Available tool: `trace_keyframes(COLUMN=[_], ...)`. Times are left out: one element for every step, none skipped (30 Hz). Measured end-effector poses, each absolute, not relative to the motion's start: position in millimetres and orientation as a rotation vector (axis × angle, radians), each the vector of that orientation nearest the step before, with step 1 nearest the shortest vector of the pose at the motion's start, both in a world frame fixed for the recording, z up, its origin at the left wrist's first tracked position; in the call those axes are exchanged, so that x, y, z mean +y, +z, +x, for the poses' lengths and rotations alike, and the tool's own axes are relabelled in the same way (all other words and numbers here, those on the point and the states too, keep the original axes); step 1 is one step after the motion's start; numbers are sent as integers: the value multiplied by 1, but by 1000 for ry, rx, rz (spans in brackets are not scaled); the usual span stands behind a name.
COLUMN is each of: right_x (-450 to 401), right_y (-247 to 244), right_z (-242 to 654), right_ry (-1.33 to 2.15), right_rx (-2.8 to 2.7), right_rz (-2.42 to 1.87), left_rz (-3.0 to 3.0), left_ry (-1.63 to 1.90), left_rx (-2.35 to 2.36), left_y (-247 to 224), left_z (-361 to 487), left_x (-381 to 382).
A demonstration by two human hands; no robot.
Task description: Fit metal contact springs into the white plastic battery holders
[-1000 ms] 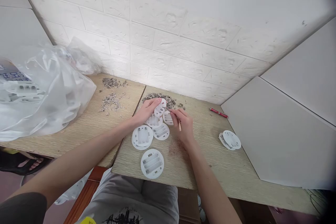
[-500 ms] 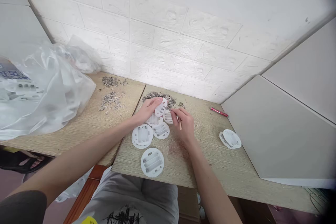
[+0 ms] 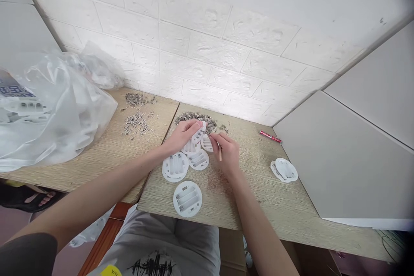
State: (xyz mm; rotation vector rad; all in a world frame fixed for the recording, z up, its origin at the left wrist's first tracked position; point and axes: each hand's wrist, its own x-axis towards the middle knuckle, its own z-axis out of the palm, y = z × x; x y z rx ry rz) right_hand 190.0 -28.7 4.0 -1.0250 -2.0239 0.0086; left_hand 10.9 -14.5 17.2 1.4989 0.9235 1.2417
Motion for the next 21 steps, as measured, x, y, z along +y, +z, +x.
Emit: trace_keyframes(right_x=[-29,-30,-31,-31,-31,-31,-31,-31,-31,-31,-31,-31,-31,-31,-31,-31,-32,-32,-32,-32,-32], right_y=[4,4,5,4,4,4,3,2,1,1,0,0,0,0,0,0,1,1,1,1,1], right_z=[189,189,188,187,187,186,186,185,185,185,185,185,184,184,184,184,184,184,183,183,183], right_ry=[-3,-15,-28,-42,-58,-75,-92,-107,-118,-128,-137,-147,-156,-164,-171,-175,-176,-175,-175,-175,-177], right_rx=[-2030,-2035,-2036,-2034,-2029,-2022,-2014,-2010,-2009,-2012,-2016,-2020,-2021,-2019,-2016,-2013,-2012,-2011,-2011,-2011,-2011], right_rz=[-1031,-1038,-1046,-1055,-1062,-1068,-1073,-1076,-1078,-1079,-1079,-1076,-1071,-1066,-1059,-1053,-1049,-1046,-1044,-1038,-1032], left_rz=[1521,1538,1552,1564,1577,1590,1600,1607,1611,1614,1615,1617,1619,1620,1618,1619,1620,1621,1623,1625,1624], left_ry=[1244,1247,1249,1254,1260,1266,1271,1277,1282,1286,1290,1291,1289,1285,1279,1274,1271,1271,1273,1273,1273], left_rx=[940,954,964,972,976,977,979,983,987,993,1000,1006,1012,1015,1018,1021,1022,1022,1022,1022,1023], left_y=[18,18,19,19,20,20,21,21,21,21,21,21,21,21,21,21,21,22,22,22,22], left_z=[11,12,13,14,15,15,16,17,17,18,18,18,18,19,19,19,19,19,19,19,19], left_x=[-16,-17,-18,-19,-21,-22,-22,-23,-24,-24,-25,-25,-25,-26,-26,-27,-27,-27,-28,-28,-28])
